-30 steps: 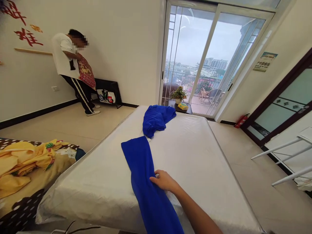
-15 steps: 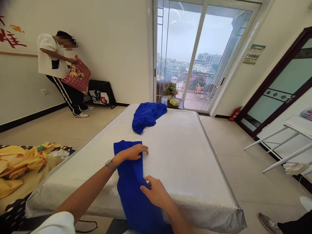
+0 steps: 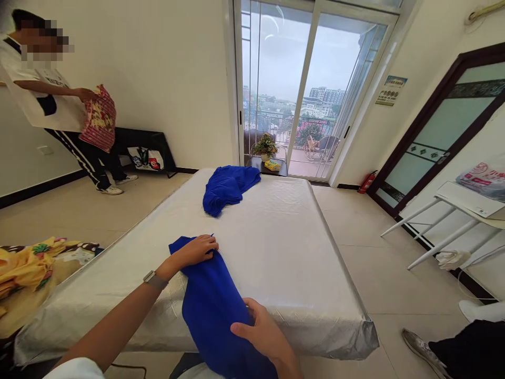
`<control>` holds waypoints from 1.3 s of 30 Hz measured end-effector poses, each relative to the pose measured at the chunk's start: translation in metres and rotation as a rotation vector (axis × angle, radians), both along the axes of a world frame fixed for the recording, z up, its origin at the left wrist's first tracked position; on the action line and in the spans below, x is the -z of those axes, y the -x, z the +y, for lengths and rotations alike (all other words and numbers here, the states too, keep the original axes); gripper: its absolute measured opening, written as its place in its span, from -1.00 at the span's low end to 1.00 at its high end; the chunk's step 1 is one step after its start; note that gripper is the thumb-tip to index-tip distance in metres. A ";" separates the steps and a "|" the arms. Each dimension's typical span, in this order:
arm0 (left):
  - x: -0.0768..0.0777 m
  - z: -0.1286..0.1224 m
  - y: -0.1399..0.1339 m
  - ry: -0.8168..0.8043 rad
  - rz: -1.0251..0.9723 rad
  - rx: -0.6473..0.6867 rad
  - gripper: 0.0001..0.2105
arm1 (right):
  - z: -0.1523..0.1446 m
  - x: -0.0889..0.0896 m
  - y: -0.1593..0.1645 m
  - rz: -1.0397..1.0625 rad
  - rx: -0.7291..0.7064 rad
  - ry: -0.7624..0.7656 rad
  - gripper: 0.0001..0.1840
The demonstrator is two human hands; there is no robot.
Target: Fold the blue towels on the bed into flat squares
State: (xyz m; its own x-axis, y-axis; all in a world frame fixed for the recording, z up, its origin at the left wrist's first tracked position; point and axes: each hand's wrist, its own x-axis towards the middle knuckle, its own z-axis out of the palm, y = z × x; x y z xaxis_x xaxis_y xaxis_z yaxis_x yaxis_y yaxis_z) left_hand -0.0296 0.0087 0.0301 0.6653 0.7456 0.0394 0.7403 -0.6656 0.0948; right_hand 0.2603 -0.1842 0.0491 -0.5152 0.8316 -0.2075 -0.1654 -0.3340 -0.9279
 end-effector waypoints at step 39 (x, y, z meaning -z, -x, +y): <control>-0.157 -0.028 0.157 -0.789 -0.460 -0.607 -0.60 | 0.122 -0.155 -0.177 -1.227 0.882 -1.315 -0.56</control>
State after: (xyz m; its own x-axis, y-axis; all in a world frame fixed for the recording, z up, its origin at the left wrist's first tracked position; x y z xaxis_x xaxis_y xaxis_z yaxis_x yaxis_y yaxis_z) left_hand -0.1869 -0.0194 0.1869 -0.0048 0.6001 0.7999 0.9684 -0.1968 0.1534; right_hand 0.4378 -0.0625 0.2040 -0.0411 0.6384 0.7686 0.9218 0.3210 -0.2174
